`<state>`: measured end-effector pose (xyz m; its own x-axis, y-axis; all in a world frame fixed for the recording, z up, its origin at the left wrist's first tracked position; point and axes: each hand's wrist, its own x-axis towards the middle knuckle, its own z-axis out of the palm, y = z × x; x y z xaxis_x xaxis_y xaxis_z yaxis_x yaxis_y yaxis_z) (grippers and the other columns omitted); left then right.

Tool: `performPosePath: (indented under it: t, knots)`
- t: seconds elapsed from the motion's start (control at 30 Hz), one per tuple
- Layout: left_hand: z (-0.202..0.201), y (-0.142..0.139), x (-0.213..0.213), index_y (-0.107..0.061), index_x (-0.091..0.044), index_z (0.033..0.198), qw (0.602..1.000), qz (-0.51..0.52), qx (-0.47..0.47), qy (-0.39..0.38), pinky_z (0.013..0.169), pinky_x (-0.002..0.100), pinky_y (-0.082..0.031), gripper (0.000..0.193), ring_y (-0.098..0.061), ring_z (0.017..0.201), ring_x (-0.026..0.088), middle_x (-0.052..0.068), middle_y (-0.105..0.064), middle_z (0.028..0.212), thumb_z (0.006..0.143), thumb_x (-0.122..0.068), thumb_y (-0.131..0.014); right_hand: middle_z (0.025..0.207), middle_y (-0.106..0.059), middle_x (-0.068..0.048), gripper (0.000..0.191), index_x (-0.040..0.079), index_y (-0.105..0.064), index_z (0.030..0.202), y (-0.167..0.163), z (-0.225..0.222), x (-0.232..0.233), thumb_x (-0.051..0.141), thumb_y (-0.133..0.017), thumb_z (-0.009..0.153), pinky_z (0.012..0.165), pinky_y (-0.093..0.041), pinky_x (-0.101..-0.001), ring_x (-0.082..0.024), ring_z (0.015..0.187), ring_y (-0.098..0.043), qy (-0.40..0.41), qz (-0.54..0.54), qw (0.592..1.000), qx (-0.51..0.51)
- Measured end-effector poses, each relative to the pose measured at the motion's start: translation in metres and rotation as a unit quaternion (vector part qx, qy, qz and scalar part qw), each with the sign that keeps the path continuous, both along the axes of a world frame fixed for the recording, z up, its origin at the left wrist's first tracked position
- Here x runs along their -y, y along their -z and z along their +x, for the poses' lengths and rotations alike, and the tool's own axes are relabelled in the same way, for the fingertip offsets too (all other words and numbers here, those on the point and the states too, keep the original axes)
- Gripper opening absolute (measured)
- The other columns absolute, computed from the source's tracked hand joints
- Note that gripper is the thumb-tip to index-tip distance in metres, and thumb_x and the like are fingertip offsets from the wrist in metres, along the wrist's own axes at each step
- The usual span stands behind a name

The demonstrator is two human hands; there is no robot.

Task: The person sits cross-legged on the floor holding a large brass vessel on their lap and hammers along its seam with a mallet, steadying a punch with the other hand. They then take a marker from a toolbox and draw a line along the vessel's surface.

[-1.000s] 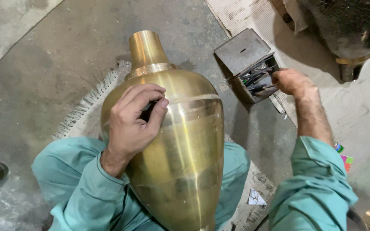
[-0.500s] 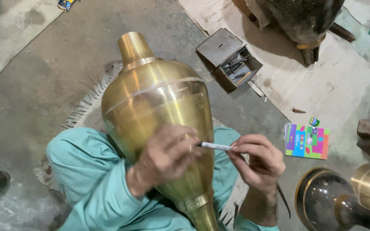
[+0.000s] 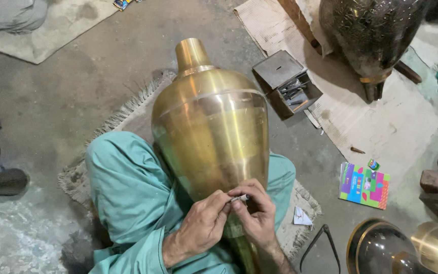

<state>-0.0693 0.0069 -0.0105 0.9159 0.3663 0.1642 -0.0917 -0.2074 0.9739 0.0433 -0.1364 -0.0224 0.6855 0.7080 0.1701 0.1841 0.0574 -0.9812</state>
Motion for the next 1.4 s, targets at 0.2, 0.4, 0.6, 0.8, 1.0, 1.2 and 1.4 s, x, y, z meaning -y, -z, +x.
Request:
performPosePath:
  t: [0.2, 0.4, 0.6, 0.8, 1.0, 1.2, 1.4]
  knots:
    - [-0.008, 0.008, -0.004, -0.060, -0.004, 0.113, 0.995, 0.083, 0.060, 0.005, 0.063, 0.046, -0.055, 0.020, -0.069, 0.080, 0.039, 0.014, -0.063, 0.088, 0.093, -0.002, -0.063, 0.111, -0.057, -0.008, 0.015, -0.001, -0.070, 0.109, -0.004, -0.024, 0.003, 0.001, -0.073, 0.094, 0.070, -0.048, -0.0199, -0.010, 0.086, -0.058, 0.056, -0.057, 0.996, 0.044]
    - [-0.006, 0.010, 0.001, -0.063, -0.010, 0.115, 0.994, 0.108, 0.033, 0.002, 0.058, 0.045, -0.056, 0.020, -0.069, 0.073, 0.036, 0.011, -0.066, 0.084, 0.096, -0.008, -0.067, 0.113, -0.055, -0.008, 0.011, -0.001, -0.069, 0.109, -0.010, -0.030, 0.006, 0.000, -0.069, 0.097, 0.074, -0.050, -0.0213, -0.010, 0.088, -0.058, 0.087, -0.052, 0.995, -0.020]
    - [-0.004, 0.004, -0.020, -0.060, -0.009, 0.124, 0.993, 0.102, 0.018, 0.052, 0.064, 0.045, -0.056, 0.029, -0.069, 0.080, 0.036, 0.012, -0.066, 0.092, 0.102, -0.028, -0.066, 0.112, -0.056, -0.010, 0.011, -0.001, -0.064, 0.112, -0.020, -0.023, 0.008, 0.000, -0.064, 0.100, 0.083, -0.056, -0.0258, -0.015, 0.097, -0.061, 0.052, -0.034, 0.998, 0.022]
    - [-0.011, 0.002, -0.082, -0.060, -0.006, 0.130, 0.992, 0.117, -0.021, -0.035, 0.063, 0.042, -0.054, 0.039, -0.067, 0.075, 0.030, 0.012, -0.062, 0.091, 0.103, -0.035, -0.059, 0.082, -0.054, -0.008, 0.030, 0.009, -0.049, 0.111, -0.033, 0.034, 0.044, 0.038, -0.056, 0.115, 0.048, -0.047, -0.0296, -0.015, 0.060, -0.053, 0.210, 0.206, 0.955, -0.045]
    - [-0.003, -0.005, -0.149, -0.066, -0.005, 0.122, 0.966, 0.205, -0.050, -0.151, 0.062, 0.040, -0.051, 0.024, -0.062, 0.068, 0.027, 0.011, -0.058, 0.090, 0.104, -0.020, -0.068, 0.073, -0.054, -0.007, 0.028, 0.007, -0.047, 0.109, -0.020, 0.059, 0.108, 0.032, -0.049, 0.122, 0.048, -0.044, -0.0266, -0.013, 0.055, -0.051, 0.228, 0.193, 0.946, -0.128]
    - [0.071, -0.003, -0.206, -0.067, -0.005, 0.118, 0.923, 0.373, 0.039, -0.088, 0.076, 0.043, -0.059, 0.022, -0.070, 0.090, 0.032, 0.013, -0.065, 0.111, 0.105, -0.020, -0.076, 0.106, -0.066, -0.015, 0.019, 0.004, -0.052, 0.124, 0.016, 0.015, 0.136, 0.020, -0.051, 0.114, 0.080, -0.057, -0.0398, -0.026, 0.091, -0.068, 0.241, 0.115, 0.951, -0.158]
    - [0.173, 0.026, -0.252, -0.069, -0.005, 0.120, 0.917, 0.381, 0.118, 0.015, 0.099, 0.049, -0.055, 0.029, -0.064, 0.121, 0.037, 0.015, -0.065, 0.135, 0.109, -0.032, -0.070, 0.118, -0.076, -0.016, 0.030, 0.003, -0.066, 0.128, 0.037, -0.054, 0.176, 0.013, -0.052, 0.103, 0.093, -0.058, -0.0381, -0.027, 0.106, -0.074, 0.187, -0.318, 0.929, 0.044]
